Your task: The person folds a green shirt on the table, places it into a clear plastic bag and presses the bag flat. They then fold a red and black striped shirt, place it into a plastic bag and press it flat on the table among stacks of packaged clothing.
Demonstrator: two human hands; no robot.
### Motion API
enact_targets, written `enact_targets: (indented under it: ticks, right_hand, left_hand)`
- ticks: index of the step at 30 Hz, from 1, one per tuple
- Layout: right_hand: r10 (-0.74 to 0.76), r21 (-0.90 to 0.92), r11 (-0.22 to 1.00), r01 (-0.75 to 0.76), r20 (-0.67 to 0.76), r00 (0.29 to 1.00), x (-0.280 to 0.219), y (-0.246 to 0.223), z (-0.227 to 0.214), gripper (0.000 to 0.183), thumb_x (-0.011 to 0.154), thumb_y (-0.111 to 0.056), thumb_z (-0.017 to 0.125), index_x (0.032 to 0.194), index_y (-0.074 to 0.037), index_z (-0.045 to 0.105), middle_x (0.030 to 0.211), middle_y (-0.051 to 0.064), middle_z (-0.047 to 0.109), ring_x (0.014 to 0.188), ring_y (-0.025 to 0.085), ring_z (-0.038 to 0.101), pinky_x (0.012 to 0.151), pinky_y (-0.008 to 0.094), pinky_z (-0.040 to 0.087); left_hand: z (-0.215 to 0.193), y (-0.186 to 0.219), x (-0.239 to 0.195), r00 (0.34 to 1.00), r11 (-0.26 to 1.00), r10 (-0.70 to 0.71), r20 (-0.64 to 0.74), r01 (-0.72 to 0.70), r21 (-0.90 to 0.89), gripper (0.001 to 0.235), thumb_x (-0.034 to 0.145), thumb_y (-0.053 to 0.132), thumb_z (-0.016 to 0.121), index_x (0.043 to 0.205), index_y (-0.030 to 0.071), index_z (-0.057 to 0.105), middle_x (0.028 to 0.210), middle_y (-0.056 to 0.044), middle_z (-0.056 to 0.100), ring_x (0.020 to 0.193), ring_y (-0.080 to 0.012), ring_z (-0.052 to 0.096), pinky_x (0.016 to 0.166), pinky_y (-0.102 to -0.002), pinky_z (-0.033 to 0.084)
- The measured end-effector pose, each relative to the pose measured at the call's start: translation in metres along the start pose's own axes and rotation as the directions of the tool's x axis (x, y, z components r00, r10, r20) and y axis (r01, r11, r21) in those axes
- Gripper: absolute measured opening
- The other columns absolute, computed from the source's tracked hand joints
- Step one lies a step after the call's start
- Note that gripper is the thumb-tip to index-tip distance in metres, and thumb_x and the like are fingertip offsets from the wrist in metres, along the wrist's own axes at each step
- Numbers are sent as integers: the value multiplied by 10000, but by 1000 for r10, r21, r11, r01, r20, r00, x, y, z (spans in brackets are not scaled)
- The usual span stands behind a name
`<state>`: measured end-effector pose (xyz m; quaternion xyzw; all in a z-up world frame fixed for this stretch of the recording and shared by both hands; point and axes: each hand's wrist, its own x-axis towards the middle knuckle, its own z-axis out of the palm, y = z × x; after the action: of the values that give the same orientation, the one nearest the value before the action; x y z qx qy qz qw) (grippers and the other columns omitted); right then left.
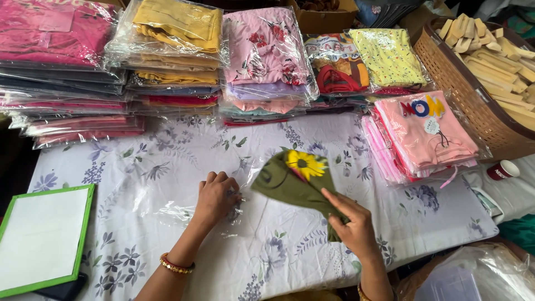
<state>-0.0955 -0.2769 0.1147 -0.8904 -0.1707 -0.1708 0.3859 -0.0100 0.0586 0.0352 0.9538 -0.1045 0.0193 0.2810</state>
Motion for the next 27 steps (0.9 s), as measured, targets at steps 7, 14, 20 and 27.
enact_targets:
  ticks: [7, 14, 20, 27]
  right_hand:
    - [-152, -52, 981, 185, 375, 914, -1, -4, 27, 643, 743, 20, 706, 1347, -200, 678, 1255, 169, 733, 1102, 293, 734, 944, 368, 568]
    - [9, -130, 989, 70, 531, 847, 2, -16, 18, 640, 708, -3, 714, 1294, -261, 709, 1233, 193, 715, 940, 302, 769, 785, 355, 619]
    - [-84, -70, 989, 132, 471, 878, 6, -17, 31, 623, 731, 4, 687, 1301, -245, 719, 1167, 186, 745, 953, 283, 783, 836, 344, 625]
    - [-121, -123, 977, 174, 350, 929, 1, -24, 56, 606, 732, 13, 704, 1305, -183, 716, 1195, 216, 727, 1045, 335, 739, 880, 388, 602]
  left_hand:
    - [20, -31, 8, 987, 976, 80, -141, -106, -190, 50, 806, 140, 745, 853, 153, 736, 914, 0, 728, 951, -256, 622, 834, -414, 497]
    - [-4, -15, 6, 968, 922, 110, -224, -184, -341, 70, 823, 136, 759, 877, 108, 724, 1082, -37, 684, 1083, -297, 570, 930, -447, 454]
    - [0, -16, 6, 980, 653, 199, -23, -150, -742, 88, 905, 148, 700, 937, 91, 641, 1333, -33, 638, 1317, -259, 527, 1097, -436, 419]
    - [-7, 0, -1, 955, 612, 294, 25, -169, -772, 99, 951, 159, 682, 946, 85, 616, 1355, -52, 697, 1485, -269, 437, 1193, -460, 341]
